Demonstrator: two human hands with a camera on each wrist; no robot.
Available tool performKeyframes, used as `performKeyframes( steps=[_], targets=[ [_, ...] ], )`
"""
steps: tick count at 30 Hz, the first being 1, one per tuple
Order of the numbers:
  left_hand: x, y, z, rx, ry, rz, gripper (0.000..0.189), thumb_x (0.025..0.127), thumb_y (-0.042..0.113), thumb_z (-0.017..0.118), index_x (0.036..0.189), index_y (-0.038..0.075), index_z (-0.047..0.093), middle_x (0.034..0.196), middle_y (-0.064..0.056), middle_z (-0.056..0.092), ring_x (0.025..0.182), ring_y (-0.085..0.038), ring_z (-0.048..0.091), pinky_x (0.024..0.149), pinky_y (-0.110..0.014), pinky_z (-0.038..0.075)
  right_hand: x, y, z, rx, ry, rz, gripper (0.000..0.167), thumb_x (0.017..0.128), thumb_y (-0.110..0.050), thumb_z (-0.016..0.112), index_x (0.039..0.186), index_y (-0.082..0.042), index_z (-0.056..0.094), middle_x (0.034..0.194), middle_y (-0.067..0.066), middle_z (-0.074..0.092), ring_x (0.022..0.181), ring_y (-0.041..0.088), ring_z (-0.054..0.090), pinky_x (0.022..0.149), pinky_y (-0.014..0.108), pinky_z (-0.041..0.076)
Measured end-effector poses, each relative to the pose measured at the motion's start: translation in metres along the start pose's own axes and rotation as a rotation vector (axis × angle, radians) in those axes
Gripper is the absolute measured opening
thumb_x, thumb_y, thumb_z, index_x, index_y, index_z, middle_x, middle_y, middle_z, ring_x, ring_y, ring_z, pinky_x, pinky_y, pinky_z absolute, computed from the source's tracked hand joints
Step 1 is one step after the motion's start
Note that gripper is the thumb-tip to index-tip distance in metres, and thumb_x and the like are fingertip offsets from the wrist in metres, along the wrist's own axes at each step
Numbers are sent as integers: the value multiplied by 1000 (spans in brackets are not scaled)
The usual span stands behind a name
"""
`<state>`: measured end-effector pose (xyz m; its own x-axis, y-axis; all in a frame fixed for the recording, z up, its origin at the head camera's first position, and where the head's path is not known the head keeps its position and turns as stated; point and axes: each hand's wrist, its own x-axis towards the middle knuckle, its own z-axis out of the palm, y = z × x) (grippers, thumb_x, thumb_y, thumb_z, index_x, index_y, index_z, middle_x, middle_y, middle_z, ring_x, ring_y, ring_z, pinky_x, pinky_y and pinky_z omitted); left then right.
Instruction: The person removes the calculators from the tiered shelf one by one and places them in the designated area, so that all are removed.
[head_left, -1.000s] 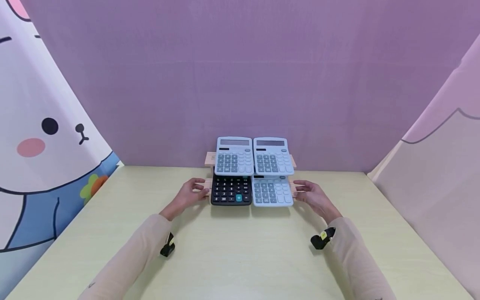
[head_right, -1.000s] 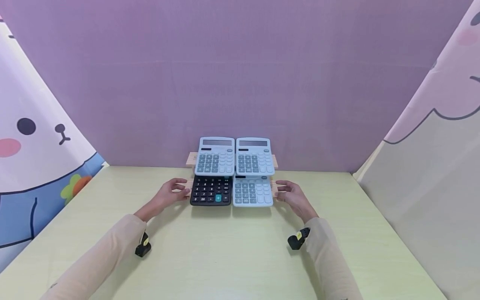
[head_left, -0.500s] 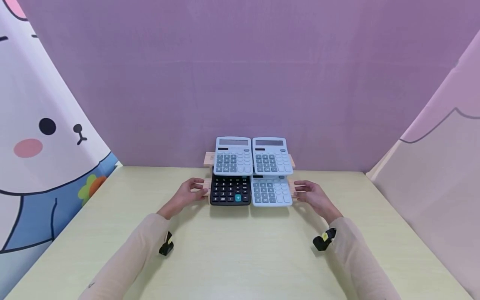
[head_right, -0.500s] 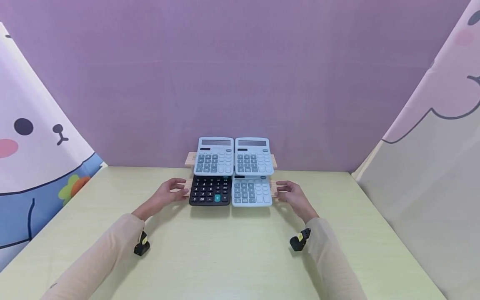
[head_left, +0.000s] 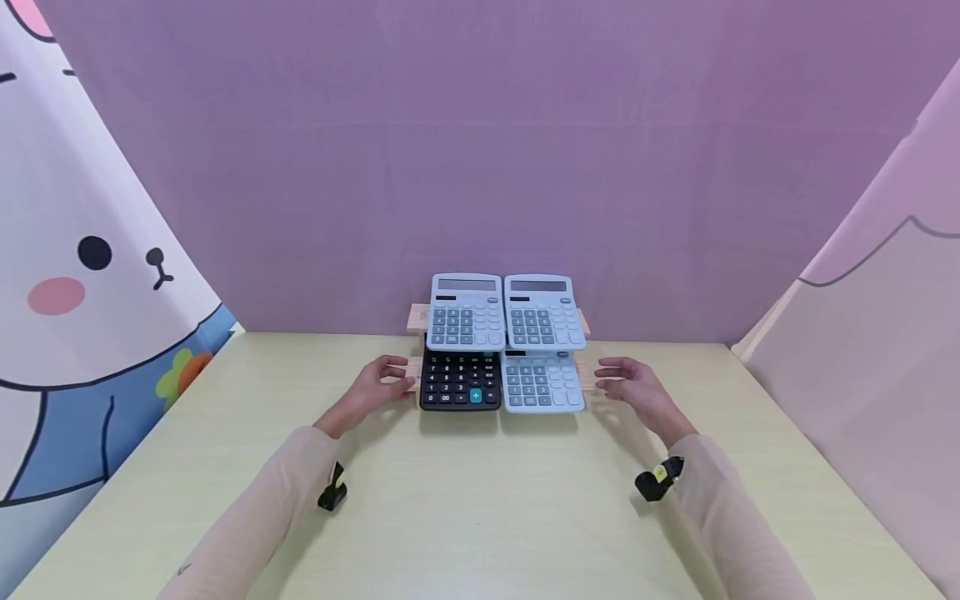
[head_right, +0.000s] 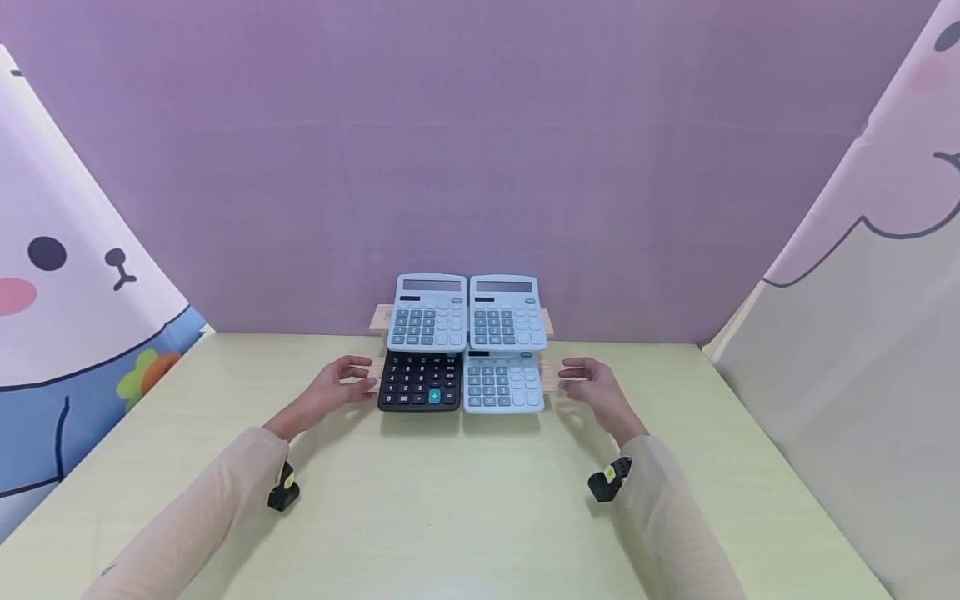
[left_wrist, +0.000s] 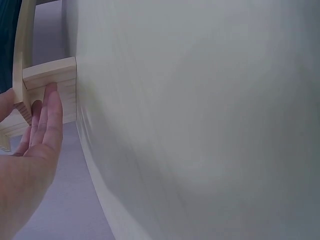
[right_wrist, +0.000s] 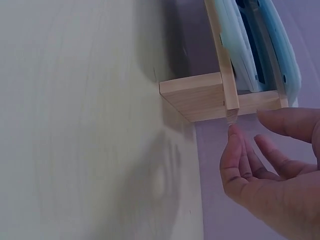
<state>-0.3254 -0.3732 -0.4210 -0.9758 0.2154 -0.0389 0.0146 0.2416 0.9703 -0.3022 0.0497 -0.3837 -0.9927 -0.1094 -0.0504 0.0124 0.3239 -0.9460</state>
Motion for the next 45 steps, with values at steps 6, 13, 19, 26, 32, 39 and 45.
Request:
performKeyframes(
  steps=[6, 13, 19, 26, 32, 39, 45],
  targets=[
    [-1, 0, 0, 8, 0, 5, 54, 88, 10, 60, 132, -6, 33, 125, -29, 43, 95, -28, 63, 88, -35, 56, -5, -7, -5, -19, 10, -28, 47, 88, 2, 48, 132, 9, 34, 130, 32, 40, 94, 9, 59, 84, 22, 54],
    [-1, 1, 0, 17, 5, 1, 53, 88, 10, 60, 132, -5, 34, 125, -29, 43, 95, -27, 63, 88, -35, 56, -6, -13, -8, 2, 31, -72, 45, 90, 0, 48, 132, 8, 35, 115, 15, 54, 90, 5, 60, 81, 19, 55],
    [-1, 1, 0, 15, 5, 0, 53, 88, 9, 59, 132, -6, 33, 124, -29, 44, 92, -22, 63, 88, -36, 56, -5, -24, -6, 15, 51, -75, 43, 90, -1, 46, 131, 7, 36, 116, 13, 54, 90, 3, 59, 80, 17, 55],
    [0, 1, 2, 11, 10, 3, 53, 87, 8, 60, 132, -6, 34, 123, -28, 44, 92, -23, 62, 88, -37, 56, 0, -35, -1, 54, 64, -84, 44, 90, 1, 46, 132, 10, 34, 112, 10, 55, 92, 5, 59, 82, 20, 55],
    [0, 1, 3, 5, 12, 11, 51, 88, 7, 59, 131, -6, 35, 122, -28, 45, 90, -21, 62, 87, -38, 56, 6, -33, 3, 122, 54, -136, 42, 88, -1, 48, 129, 6, 39, 119, 19, 54, 93, 9, 60, 87, 29, 55],
    [-1, 2, 4, 1, 21, -6, 51, 88, 7, 59, 131, -5, 35, 122, -27, 45, 94, -25, 62, 88, -37, 56, 10, -39, 15, 142, 83, -105, 43, 89, -1, 47, 130, 10, 36, 117, 17, 52, 88, 4, 60, 93, 35, 52],
    [-1, 2, 4, 14, 27, 1, 51, 88, 7, 59, 131, -5, 35, 121, -27, 46, 92, -22, 62, 86, -33, 57, 15, -45, 22, 187, 109, -48, 45, 90, 2, 48, 132, 9, 34, 117, 17, 48, 90, 7, 59, 102, 42, 46]
  ],
)
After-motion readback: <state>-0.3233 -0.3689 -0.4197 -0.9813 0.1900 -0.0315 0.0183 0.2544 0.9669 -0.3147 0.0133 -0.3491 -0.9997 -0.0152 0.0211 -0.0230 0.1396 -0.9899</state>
